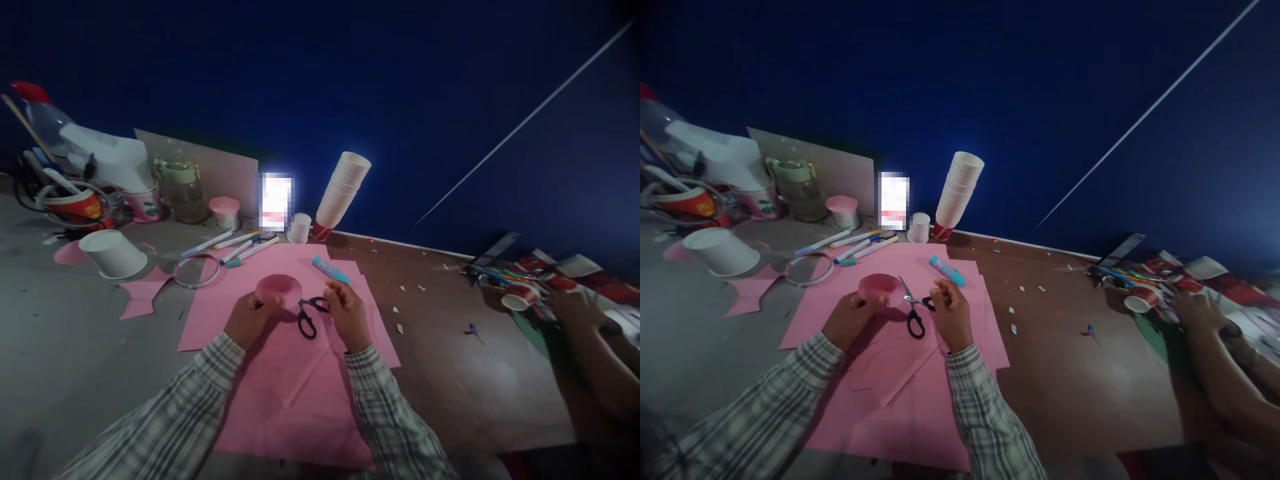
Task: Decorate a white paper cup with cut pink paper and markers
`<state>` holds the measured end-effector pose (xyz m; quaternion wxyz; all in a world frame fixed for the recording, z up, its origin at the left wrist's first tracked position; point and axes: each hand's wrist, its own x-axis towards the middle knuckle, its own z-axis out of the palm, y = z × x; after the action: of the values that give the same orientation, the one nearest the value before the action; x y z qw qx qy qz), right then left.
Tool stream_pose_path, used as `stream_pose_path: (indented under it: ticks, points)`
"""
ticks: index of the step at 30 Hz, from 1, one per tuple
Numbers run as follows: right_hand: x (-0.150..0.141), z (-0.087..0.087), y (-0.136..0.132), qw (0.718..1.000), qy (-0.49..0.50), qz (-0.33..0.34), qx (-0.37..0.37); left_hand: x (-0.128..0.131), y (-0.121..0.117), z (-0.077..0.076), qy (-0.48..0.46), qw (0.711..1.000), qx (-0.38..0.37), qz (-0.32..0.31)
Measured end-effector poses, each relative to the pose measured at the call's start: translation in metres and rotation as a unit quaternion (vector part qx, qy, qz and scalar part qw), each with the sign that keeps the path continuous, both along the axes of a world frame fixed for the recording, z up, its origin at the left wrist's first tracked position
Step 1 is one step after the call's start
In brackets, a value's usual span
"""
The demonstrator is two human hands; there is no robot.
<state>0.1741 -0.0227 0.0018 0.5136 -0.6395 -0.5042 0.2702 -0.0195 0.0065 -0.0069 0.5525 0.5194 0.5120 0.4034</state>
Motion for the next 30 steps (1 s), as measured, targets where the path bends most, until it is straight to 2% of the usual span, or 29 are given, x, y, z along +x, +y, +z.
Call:
stream_pose_path:
  ticks: [4,9,15,21,24,30]
  points:
    - [0.0,-0.008,0.002,0.998,-0.052,-0.007,0.038,0.002,-0.001,0.003,0.001,1.0,0.006,0.012]
    - [-0.007,-0.006,-0.001,0.994,-0.087,0.012,0.064,0.003,-0.002,0.007,-0.002,0.999,0.002,0.04]
    - [-0.004,-0.006,-0.001,0.985,-0.141,0.026,0.092,-0.006,0.005,-0.001,0.009,0.998,0.008,0.064]
    - [0.0,-0.005,-0.002,0.969,-0.224,0.058,0.083,-0.012,0.012,-0.002,0.055,0.995,0.004,0.081]
    - [-0.007,-0.004,-0.005,0.973,-0.202,0.075,0.086,-0.011,0.011,0.001,0.068,0.996,0.001,0.066]
    - [-0.024,-0.001,-0.011,0.988,-0.089,0.121,0.038,-0.003,0.002,0.01,0.089,0.996,0.029,0.009]
